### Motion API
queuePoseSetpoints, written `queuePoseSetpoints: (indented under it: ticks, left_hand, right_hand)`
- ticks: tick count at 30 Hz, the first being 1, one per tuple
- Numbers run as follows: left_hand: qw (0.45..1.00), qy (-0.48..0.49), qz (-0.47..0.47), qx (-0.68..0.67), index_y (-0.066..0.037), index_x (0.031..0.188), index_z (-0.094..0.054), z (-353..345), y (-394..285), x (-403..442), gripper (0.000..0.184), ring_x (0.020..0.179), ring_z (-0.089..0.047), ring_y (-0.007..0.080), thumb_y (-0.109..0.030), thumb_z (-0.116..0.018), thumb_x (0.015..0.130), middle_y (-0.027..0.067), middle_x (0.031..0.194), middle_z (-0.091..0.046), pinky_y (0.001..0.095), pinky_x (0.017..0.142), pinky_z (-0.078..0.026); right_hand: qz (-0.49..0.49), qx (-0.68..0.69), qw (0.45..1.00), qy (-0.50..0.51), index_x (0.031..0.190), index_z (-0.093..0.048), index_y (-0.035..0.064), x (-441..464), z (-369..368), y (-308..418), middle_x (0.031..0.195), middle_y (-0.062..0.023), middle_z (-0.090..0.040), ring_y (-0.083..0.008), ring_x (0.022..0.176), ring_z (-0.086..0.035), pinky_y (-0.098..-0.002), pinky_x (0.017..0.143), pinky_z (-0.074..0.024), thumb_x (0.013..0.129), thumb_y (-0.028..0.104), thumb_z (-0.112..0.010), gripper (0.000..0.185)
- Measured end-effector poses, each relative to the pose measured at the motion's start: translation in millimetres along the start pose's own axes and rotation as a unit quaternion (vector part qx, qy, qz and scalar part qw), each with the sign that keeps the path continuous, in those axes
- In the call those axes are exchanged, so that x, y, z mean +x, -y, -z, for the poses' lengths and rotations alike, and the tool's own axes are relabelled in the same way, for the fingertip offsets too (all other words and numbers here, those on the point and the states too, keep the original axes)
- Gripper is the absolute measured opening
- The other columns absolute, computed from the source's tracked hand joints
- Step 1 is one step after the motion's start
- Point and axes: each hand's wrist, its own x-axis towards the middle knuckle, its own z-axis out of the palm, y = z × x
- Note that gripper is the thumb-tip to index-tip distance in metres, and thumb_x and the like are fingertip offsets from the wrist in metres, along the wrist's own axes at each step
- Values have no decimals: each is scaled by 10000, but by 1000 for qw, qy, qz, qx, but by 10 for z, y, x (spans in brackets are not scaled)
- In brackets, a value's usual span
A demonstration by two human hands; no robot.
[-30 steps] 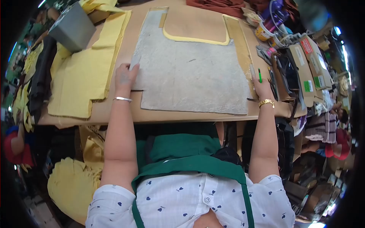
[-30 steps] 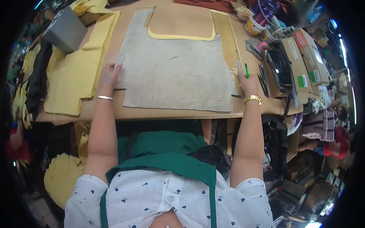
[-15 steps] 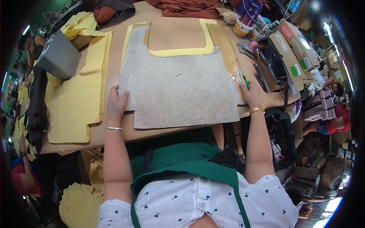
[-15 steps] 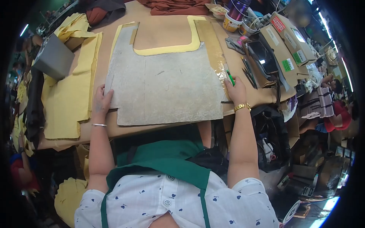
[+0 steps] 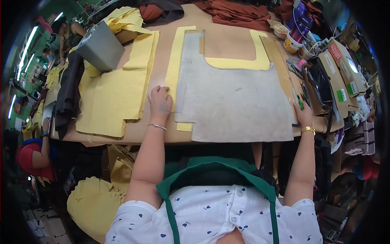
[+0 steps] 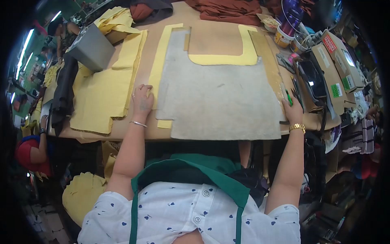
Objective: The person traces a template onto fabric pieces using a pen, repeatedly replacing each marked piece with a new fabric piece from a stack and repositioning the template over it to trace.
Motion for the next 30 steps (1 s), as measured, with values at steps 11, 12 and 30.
queuePoseSetpoints:
  ticks: [11, 12, 30]
  left_hand:
    - [969, 152, 188, -46, 23, 887, -512, 234, -344, 225, 372, 753, -556, 369, -263, -633, 683, 210, 837, -576, 398, 671, -452]
    - [970, 165, 173, -49, 35, 860, -524, 221, -331, 223, 347, 751, -559, 364, -251, -621, 690, 210, 813, -584, 393, 666, -450]
    - [552, -458, 150, -680, 1, 979, -525, 3100, 2019, -793, 354, 820, -543, 216, -284, -464, 779, 101, 945, -563, 332, 707, -443]
  right_hand:
    - [-26, -23, 995, -91, 907, -565, -22, -124, -126, -93, 859, -203, -573, -336, 821, -547, -377, 716, -423, 753, 378, -562, 428]
    - [-38, -17, 996, -84, 901, -565, -19, -125, -115, -71, 840, -199, -576, -333, 806, -551, -374, 708, -426, 751, 380, -564, 426]
    - [6, -23, 998, -62, 827, -573, -22, 93, -179, -501, 739, -119, -598, -208, 674, -566, -302, 634, -432, 729, 418, -599, 451]
